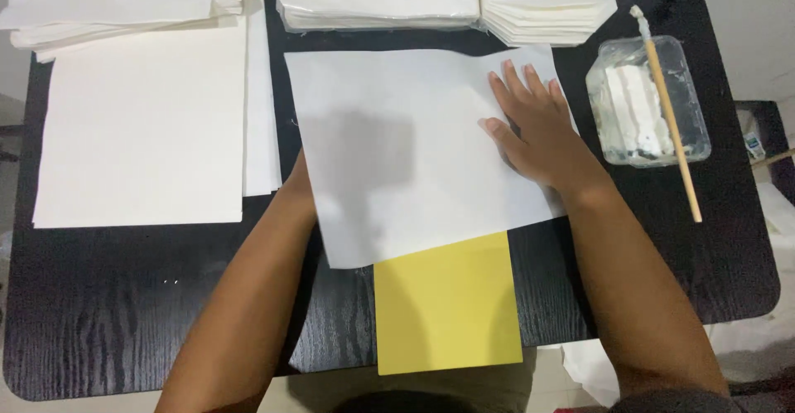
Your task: Assembling a paper bag by folding paper and applying glue with a brush
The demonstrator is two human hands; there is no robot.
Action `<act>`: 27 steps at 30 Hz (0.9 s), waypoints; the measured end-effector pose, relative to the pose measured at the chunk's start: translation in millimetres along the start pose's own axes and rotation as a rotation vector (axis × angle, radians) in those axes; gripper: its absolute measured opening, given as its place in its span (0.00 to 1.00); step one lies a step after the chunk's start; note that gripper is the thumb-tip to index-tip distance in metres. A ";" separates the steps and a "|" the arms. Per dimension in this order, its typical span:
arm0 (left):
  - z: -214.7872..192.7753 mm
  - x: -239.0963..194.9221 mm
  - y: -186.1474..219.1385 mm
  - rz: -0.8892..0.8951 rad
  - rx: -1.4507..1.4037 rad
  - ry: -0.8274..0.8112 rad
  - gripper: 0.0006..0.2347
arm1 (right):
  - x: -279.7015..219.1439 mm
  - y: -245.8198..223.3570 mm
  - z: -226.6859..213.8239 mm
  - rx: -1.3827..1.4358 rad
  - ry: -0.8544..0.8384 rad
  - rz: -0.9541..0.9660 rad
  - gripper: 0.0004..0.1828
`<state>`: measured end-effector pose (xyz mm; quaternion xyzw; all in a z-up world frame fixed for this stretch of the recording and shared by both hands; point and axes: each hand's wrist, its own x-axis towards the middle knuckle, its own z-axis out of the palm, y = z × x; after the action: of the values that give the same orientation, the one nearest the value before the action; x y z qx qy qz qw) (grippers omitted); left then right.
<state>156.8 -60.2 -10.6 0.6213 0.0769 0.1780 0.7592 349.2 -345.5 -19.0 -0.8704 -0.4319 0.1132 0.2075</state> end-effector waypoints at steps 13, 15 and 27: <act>-12.5 9.2 1.0 0.124 0.293 0.216 0.08 | 0.6 -1.1 2.3 -0.056 -0.059 0.023 0.41; -14.8 9.7 0.8 0.133 0.327 0.242 0.07 | -0.9 -1.7 2.5 -0.073 -0.065 0.017 0.39; -128.1 7.4 19.0 0.381 -0.259 0.398 0.25 | -1.4 1.4 20.0 -0.330 0.102 -0.041 0.38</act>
<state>116.9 63.0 -19.0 0.4756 0.0830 0.4440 0.7548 341.8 -342.2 -37.4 -0.8882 -0.4514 -0.0078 0.0854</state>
